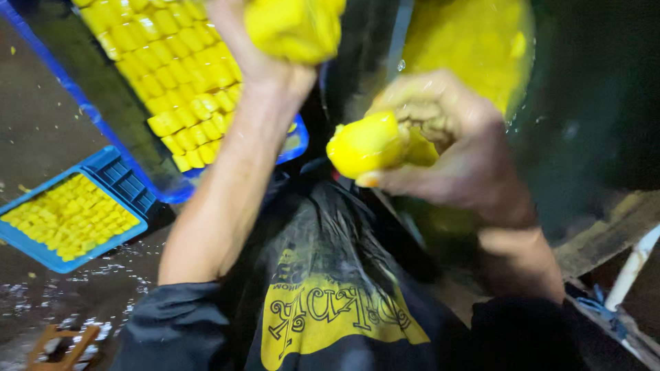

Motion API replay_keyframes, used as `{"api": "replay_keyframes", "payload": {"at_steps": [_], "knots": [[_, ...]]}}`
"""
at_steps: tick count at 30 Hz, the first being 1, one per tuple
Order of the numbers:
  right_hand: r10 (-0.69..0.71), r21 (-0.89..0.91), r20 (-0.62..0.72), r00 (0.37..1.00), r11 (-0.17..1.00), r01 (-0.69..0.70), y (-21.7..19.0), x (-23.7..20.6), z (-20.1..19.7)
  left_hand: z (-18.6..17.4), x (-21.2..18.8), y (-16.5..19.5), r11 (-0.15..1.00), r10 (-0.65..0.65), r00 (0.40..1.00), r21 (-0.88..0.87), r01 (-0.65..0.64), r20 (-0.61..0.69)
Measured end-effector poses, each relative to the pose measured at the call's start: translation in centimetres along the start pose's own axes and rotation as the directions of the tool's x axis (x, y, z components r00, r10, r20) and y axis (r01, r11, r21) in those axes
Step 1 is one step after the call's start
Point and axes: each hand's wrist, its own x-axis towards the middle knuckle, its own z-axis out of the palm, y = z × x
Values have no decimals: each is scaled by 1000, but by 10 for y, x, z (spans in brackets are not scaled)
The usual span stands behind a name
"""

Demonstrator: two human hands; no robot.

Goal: The person scoops yellow cheese blocks one at a time from a large vat filled with yellowish liquid and stacks them into blue plastic crates. They repeatedly reach into the vat, lift wet blocks with both hands, and arrange them in rows in the crates beside the tank.

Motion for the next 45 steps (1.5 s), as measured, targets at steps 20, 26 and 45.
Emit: {"api": "replay_keyframes", "payload": {"at_steps": [20,26,45], "knots": [[398,327,530,749,719,-614,255,266,200,-283,-93,109,565,258,819,768,303,-513],[334,-598,-111,936,730,-331,264,304,331,-322,-147,121,-601,261,957,754,266,-129],[-163,339,-98,982,922,187,87,13,78,-115,10,54,-91,262,946,981,-173,191]]}}
